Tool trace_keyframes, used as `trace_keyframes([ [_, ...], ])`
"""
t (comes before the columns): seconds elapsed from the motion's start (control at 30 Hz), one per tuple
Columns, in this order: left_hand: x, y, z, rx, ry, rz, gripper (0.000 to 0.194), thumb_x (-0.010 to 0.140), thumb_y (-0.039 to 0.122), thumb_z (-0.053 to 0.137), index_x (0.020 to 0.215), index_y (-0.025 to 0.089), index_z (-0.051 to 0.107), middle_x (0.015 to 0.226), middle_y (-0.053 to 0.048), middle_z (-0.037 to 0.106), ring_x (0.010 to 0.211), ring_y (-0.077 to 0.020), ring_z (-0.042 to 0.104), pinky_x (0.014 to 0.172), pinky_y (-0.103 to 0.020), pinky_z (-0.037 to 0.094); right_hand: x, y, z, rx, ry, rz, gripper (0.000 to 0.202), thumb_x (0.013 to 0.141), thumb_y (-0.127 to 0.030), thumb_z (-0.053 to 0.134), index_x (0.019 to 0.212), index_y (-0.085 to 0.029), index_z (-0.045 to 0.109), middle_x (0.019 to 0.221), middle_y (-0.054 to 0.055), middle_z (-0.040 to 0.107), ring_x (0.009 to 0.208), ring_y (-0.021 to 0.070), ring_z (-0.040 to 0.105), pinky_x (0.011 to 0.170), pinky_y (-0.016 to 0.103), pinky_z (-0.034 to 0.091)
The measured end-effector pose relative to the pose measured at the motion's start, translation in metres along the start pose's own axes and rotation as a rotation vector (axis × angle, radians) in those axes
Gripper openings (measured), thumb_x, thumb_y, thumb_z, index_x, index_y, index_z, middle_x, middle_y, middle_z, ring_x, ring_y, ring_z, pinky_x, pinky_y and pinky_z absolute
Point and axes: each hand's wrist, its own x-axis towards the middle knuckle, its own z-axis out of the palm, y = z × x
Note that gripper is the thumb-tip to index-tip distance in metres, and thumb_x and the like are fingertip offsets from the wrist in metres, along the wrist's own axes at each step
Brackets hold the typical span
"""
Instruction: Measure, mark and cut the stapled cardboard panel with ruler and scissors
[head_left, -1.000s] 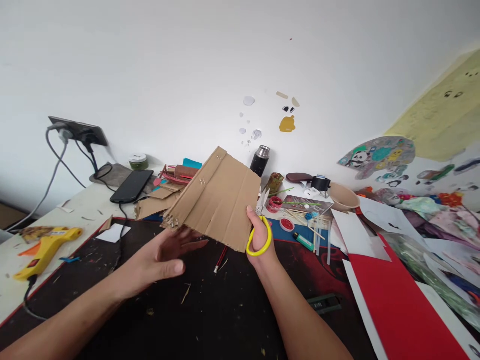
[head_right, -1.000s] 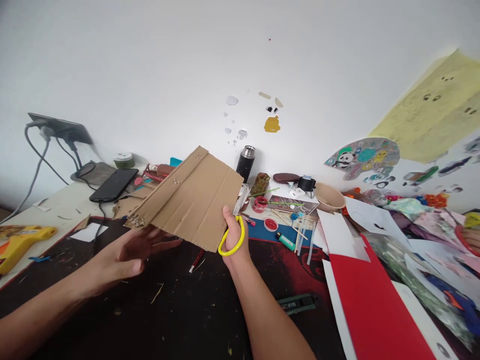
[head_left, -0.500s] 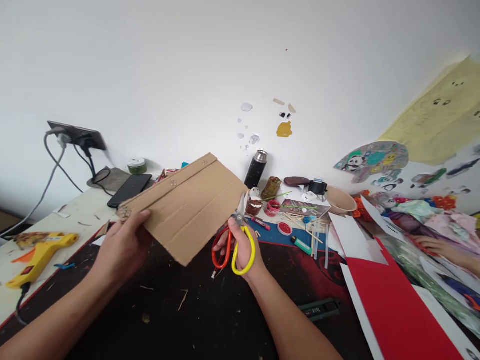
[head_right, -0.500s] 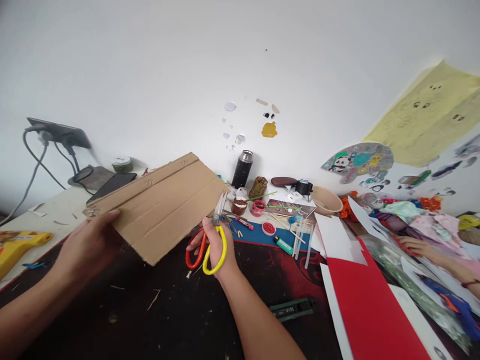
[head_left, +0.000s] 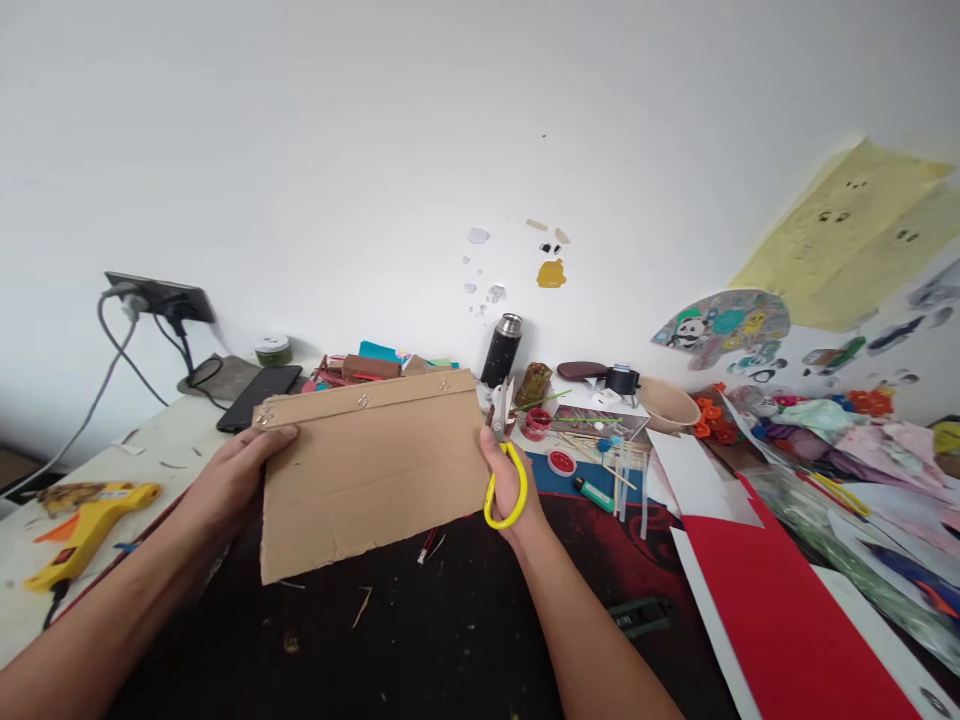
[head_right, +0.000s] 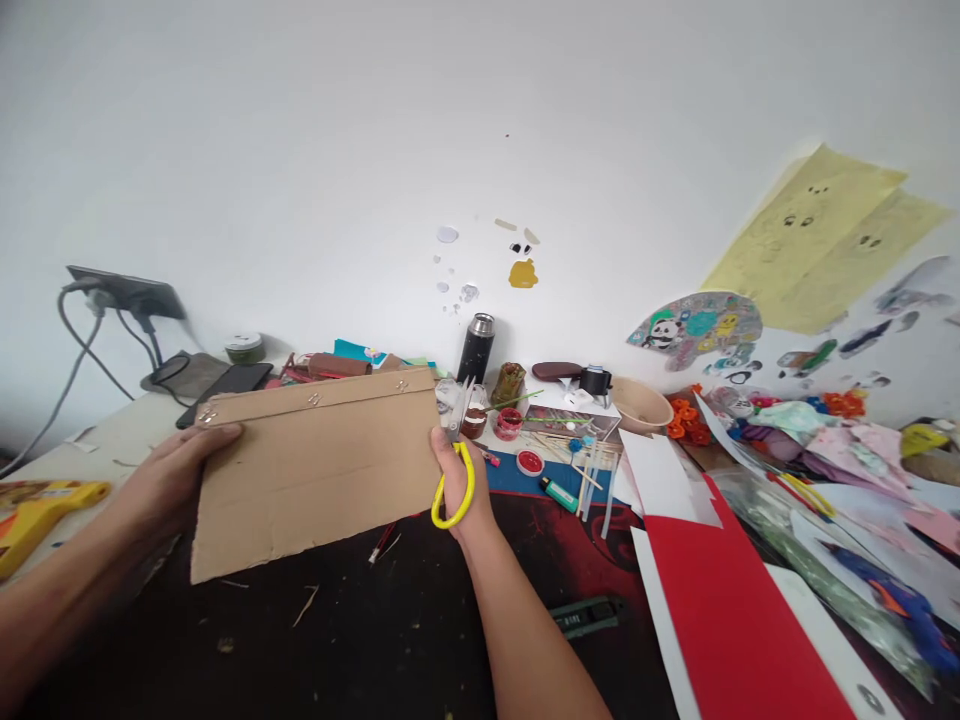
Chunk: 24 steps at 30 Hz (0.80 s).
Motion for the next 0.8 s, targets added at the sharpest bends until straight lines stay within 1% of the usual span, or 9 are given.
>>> trace_keyframes([
  [0.07,-0.0004,0.0014,-0.0002,-0.016,0.019,-0.009,0.051,0.063,0.055,0.104,0.083,0.02,0.073,0.065,-0.001,0.08,0.054,-0.0217,0.072,0.051,-0.027,0.057,-0.0022,0.0001,0.0007,0.019,-0.076,0.066,0.055,0.082,-0.068,0.093,0.114,-0.024,0.084,0.106,0.009,0.089,0.115,0.0401,0.082,0.099,0.054,0.066],
  [0.1,-0.0006,0.0023,-0.0002,-0.026,0.015,-0.018,0.053,0.062,0.058,0.104,0.082,0.019,0.073,0.066,-0.003,0.08,0.055,-0.0227,0.073,0.052,-0.029,0.058,-0.0024,-0.0001,0.0003,0.025,-0.089,0.098,0.057,0.08,-0.067,0.095,0.113,-0.022,0.085,0.104,0.009,0.089,0.113,0.0408,0.083,0.099,0.055,0.066],
  [0.2,-0.0014,0.0045,0.0,-0.051,-0.039,-0.05,0.057,0.055,0.059,0.107,0.077,0.017,0.075,0.066,-0.008,0.081,0.058,-0.027,0.076,0.058,-0.034,0.062,-0.0013,-0.0022,-0.0025,0.054,-0.07,0.174,0.059,0.071,-0.065,0.101,0.106,-0.021,0.084,0.098,0.011,0.089,0.108,0.0428,0.084,0.096,0.056,0.068],
  [0.27,-0.002,0.0046,-0.0006,-0.072,-0.073,-0.061,0.057,0.051,0.056,0.109,0.076,0.017,0.076,0.065,-0.009,0.08,0.061,-0.0285,0.078,0.06,-0.034,0.063,-0.0002,-0.0037,-0.0042,0.069,-0.07,0.212,0.058,0.07,-0.064,0.102,0.105,-0.021,0.084,0.096,0.011,0.089,0.109,0.044,0.084,0.096,0.057,0.069],
  [0.4,-0.0027,0.0009,-0.002,-0.116,-0.115,-0.061,0.05,0.057,0.053,0.108,0.075,0.016,0.078,0.07,-0.01,0.083,0.065,-0.0281,0.08,0.062,-0.033,0.063,0.0003,-0.003,-0.0047,0.092,-0.089,0.256,0.058,0.069,-0.064,0.102,0.103,-0.022,0.083,0.096,0.012,0.089,0.114,0.0464,0.083,0.096,0.061,0.069],
  [0.5,-0.0024,-0.0023,-0.0019,-0.143,-0.126,-0.052,0.048,0.062,0.053,0.106,0.079,0.016,0.081,0.076,-0.01,0.086,0.068,-0.0274,0.081,0.064,-0.032,0.064,0.0004,-0.0005,-0.0047,0.093,-0.107,0.27,0.057,0.069,-0.066,0.101,0.102,-0.023,0.083,0.099,0.012,0.089,0.117,0.0473,0.083,0.097,0.062,0.069],
  [0.6,-0.0022,-0.0031,-0.0007,-0.16,-0.131,-0.052,0.049,0.061,0.051,0.107,0.083,0.015,0.083,0.077,-0.01,0.086,0.067,-0.0268,0.081,0.065,-0.032,0.064,0.001,0.0009,-0.006,0.094,-0.114,0.274,0.057,0.071,-0.065,0.099,0.106,-0.023,0.082,0.101,0.012,0.089,0.118,0.0473,0.082,0.097,0.063,0.069],
  [0.8,-0.004,-0.0011,0.0027,-0.181,-0.148,-0.059,0.047,0.059,0.047,0.108,0.08,0.015,0.082,0.075,-0.01,0.086,0.063,-0.0244,0.079,0.063,-0.031,0.064,0.0008,-0.0003,-0.0066,0.104,-0.109,0.289,0.057,0.07,-0.063,0.1,0.105,-0.022,0.081,0.105,0.014,0.089,0.118,0.0469,0.082,0.097,0.062,0.069],
])
